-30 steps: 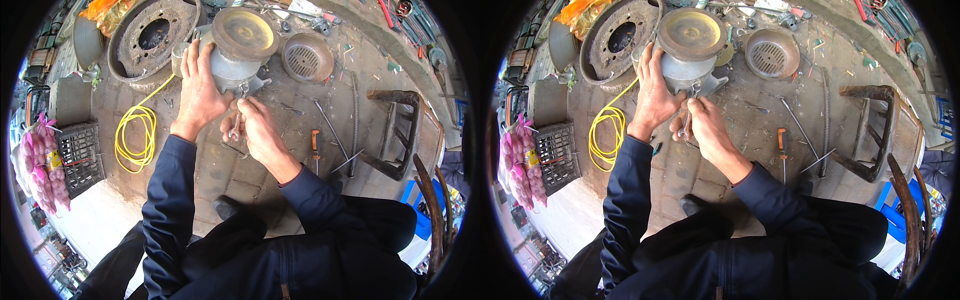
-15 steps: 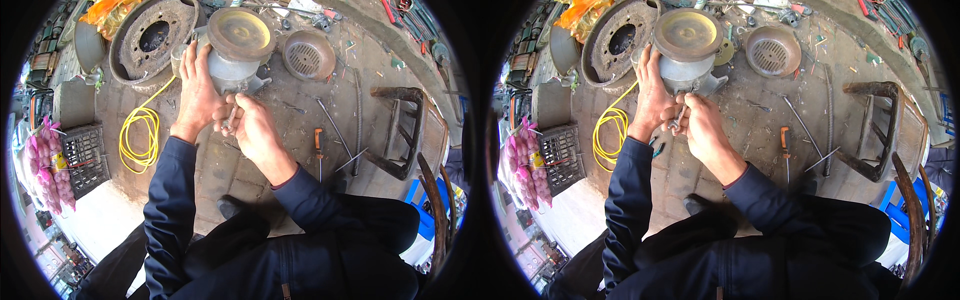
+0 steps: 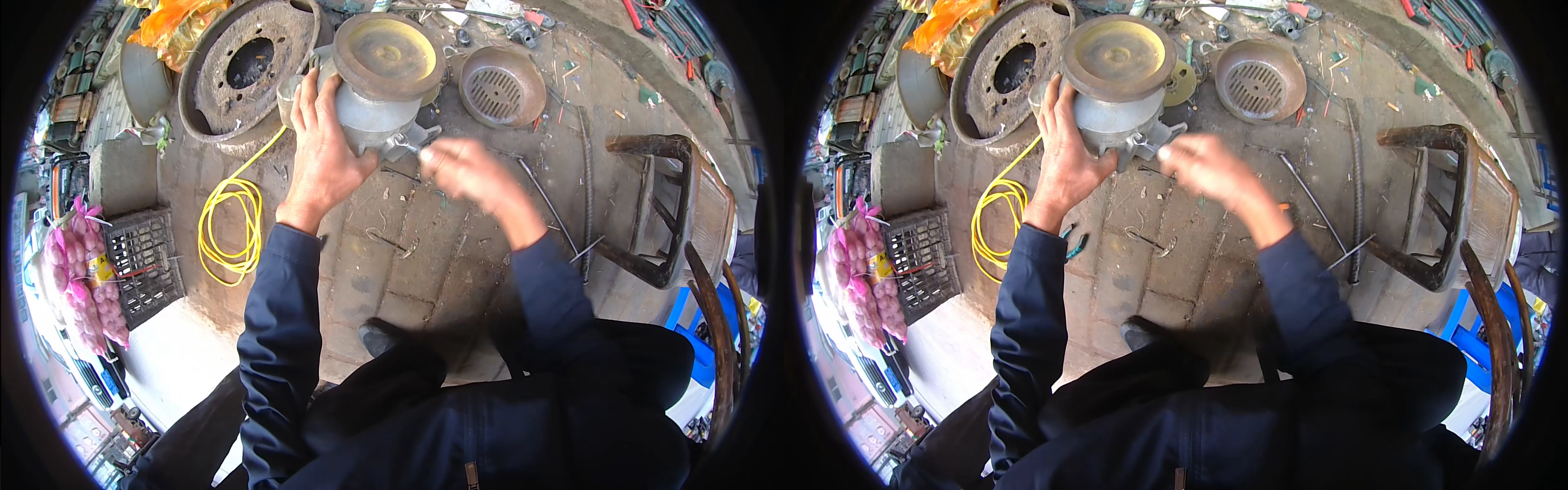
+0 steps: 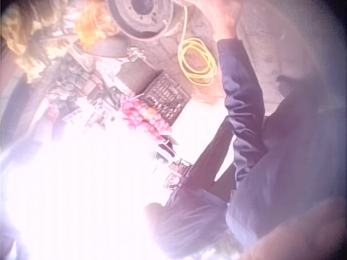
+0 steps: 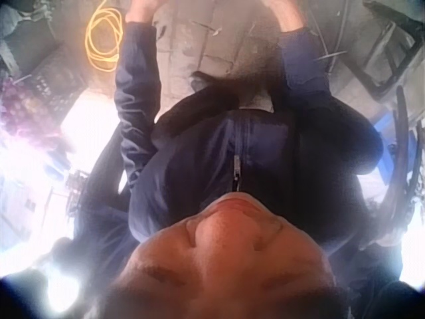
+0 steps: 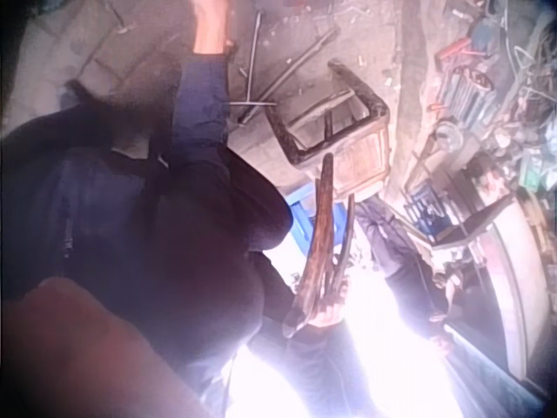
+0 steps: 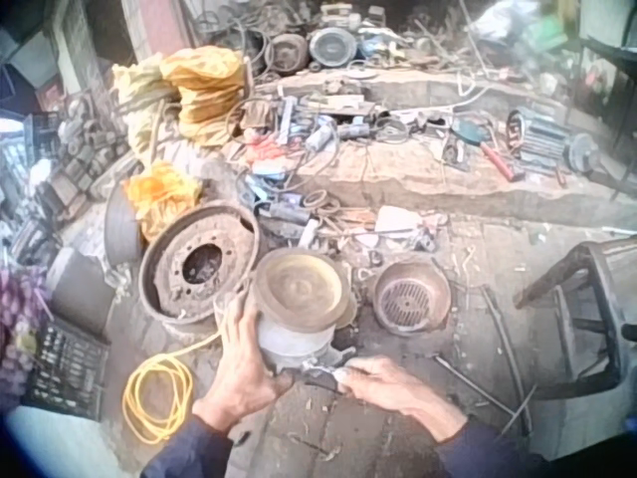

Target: The person uses a metal rod to rotate the shaft of a small motor-like device, then uses a wrench to tighten a bolt on the device. The person repeatedly rotates the shaft and adjusts the bolt while holding the device steady.

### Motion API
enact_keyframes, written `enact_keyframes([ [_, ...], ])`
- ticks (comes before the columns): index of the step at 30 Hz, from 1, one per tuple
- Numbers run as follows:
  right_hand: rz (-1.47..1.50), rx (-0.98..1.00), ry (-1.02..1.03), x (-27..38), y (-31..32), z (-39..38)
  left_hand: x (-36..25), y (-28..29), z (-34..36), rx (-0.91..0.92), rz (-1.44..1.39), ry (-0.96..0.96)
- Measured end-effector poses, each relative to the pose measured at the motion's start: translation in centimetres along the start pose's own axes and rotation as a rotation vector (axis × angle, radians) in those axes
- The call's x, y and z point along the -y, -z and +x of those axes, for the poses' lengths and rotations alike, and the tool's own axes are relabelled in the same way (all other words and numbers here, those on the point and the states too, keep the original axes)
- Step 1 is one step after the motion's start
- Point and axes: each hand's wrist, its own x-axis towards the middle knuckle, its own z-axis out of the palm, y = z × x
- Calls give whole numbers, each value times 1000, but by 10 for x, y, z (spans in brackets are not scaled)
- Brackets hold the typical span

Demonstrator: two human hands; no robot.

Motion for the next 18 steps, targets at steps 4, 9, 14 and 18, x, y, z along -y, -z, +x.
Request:
enact_keyframes([
  [4, -773, -327, 107, 43, 68, 21, -3, 1, -1, -5, -26, 16],
  [9, -61, 14, -60, 38, 37, -18, -4, 2, 0, -6, -4, 31],
  [14, 534, -87, -61, -9, -35, -30, -2, 0, -2, -29, -11, 19],
  [18, 626, -46, -28, -5, -66, -26, -2, 0, -2, -30, 0, 18],
])
